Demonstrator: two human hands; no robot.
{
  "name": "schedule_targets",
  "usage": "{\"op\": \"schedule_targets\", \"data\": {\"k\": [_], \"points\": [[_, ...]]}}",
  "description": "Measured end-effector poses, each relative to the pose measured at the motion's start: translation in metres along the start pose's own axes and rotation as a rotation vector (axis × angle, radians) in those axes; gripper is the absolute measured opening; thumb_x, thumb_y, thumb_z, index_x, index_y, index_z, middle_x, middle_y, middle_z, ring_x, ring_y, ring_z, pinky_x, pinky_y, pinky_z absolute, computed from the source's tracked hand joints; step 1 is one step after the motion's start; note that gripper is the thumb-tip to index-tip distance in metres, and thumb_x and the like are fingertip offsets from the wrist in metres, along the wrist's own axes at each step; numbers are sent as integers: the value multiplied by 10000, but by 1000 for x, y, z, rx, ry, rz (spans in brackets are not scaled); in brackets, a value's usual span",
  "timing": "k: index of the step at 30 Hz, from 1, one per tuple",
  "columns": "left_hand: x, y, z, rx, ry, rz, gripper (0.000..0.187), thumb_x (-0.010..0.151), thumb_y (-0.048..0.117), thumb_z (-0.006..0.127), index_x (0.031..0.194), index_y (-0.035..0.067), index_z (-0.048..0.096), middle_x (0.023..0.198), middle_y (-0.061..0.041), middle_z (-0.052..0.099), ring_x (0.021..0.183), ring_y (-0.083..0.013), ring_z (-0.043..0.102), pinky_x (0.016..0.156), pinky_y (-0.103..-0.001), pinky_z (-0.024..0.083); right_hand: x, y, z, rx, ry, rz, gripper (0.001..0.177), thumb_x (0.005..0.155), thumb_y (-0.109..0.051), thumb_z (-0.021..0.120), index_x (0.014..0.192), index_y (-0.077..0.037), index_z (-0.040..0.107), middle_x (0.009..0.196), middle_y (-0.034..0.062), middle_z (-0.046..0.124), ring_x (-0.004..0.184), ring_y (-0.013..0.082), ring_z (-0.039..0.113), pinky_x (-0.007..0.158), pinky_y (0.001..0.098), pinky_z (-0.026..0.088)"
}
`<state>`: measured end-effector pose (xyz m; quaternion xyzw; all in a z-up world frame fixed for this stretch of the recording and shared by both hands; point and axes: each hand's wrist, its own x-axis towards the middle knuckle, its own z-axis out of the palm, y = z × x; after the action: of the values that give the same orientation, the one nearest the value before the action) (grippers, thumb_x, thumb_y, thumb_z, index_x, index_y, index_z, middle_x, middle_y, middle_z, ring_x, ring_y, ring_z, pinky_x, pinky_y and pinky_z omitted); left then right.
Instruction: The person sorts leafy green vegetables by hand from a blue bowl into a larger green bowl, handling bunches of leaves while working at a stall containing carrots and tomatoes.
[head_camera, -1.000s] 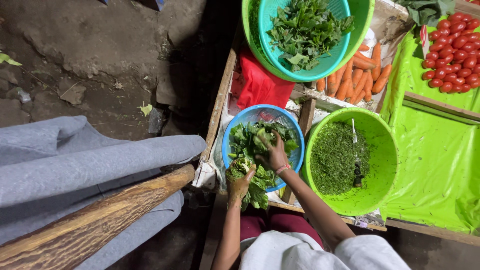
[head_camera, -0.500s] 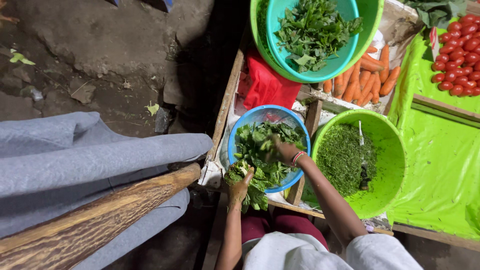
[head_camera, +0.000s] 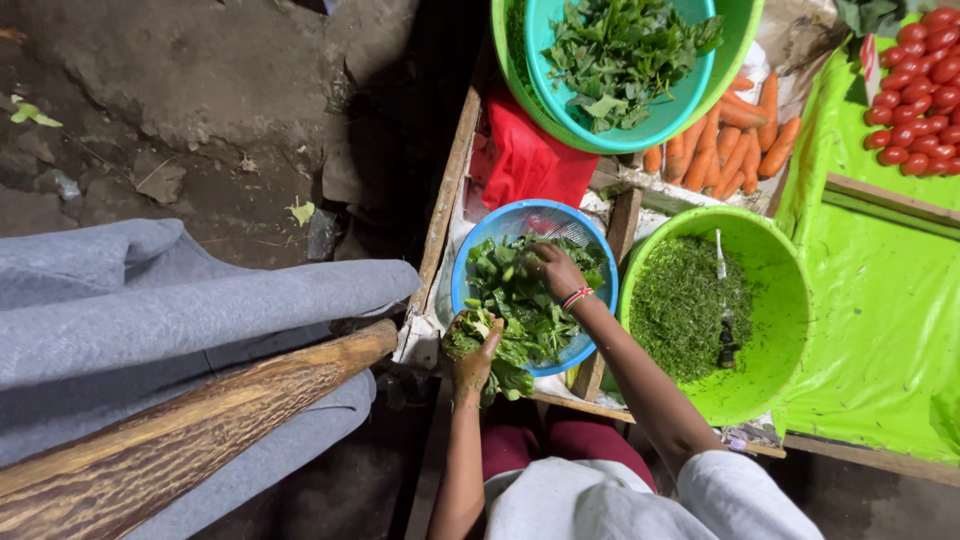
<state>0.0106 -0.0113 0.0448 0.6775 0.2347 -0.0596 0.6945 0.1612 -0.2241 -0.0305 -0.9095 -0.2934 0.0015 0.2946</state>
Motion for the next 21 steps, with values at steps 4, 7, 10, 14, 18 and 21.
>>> {"op": "schedule_targets", "data": {"k": [4,7,10,14,18,21], "points": [[5,4,4,-20,25,70,332,894,198,782,1159,7,725,1121,-54,761,1017,-138,715,889,-297,564,-2,3,0,116,-29,-3,220,810,-152,735,1028,-125,744,1202,113,687,1176,341,630,1050,466,478],[5,9,7,-38,28,36,324,909,180,783,1174,8,713,1121,-54,744,1004,-139,703,874,-293,562,-6,-10,-6,166,-31,64,201,884,-116,721,1083,-124,742,1114,104,709,1074,326,685,1059,478,486],[7,30,9,53,35,-9,327,909,182,791,1184,38,689,1110,-17,727,993,-120,689,867,-283,543,-7,-32,-23,262,82,191,217,957,-68,682,1169,-103,706,1176,134,689,1093,349,688,934,404,569],[-5,49,13,61,86,138,282,884,158,810,1109,32,697,1030,-27,738,914,-124,695,821,-284,551,-6,-42,-31,175,111,102,391,840,-71,727,1227,-127,724,1264,125,676,1108,345,676,918,410,572],[-10,58,11,70,100,230,241,858,133,829,1034,25,704,949,-36,748,834,-128,701,776,-285,560,5,-20,-17,211,-71,209,474,788,-98,757,1255,-166,727,1322,85,662,1066,297,690,872,403,594],[-14,54,10,152,119,247,208,847,107,842,986,18,716,900,-41,756,787,-126,707,750,-269,562,4,-17,-7,-9,-112,94,332,797,-140,786,1116,-234,778,1273,61,676,1109,316,677,843,413,579]]}}
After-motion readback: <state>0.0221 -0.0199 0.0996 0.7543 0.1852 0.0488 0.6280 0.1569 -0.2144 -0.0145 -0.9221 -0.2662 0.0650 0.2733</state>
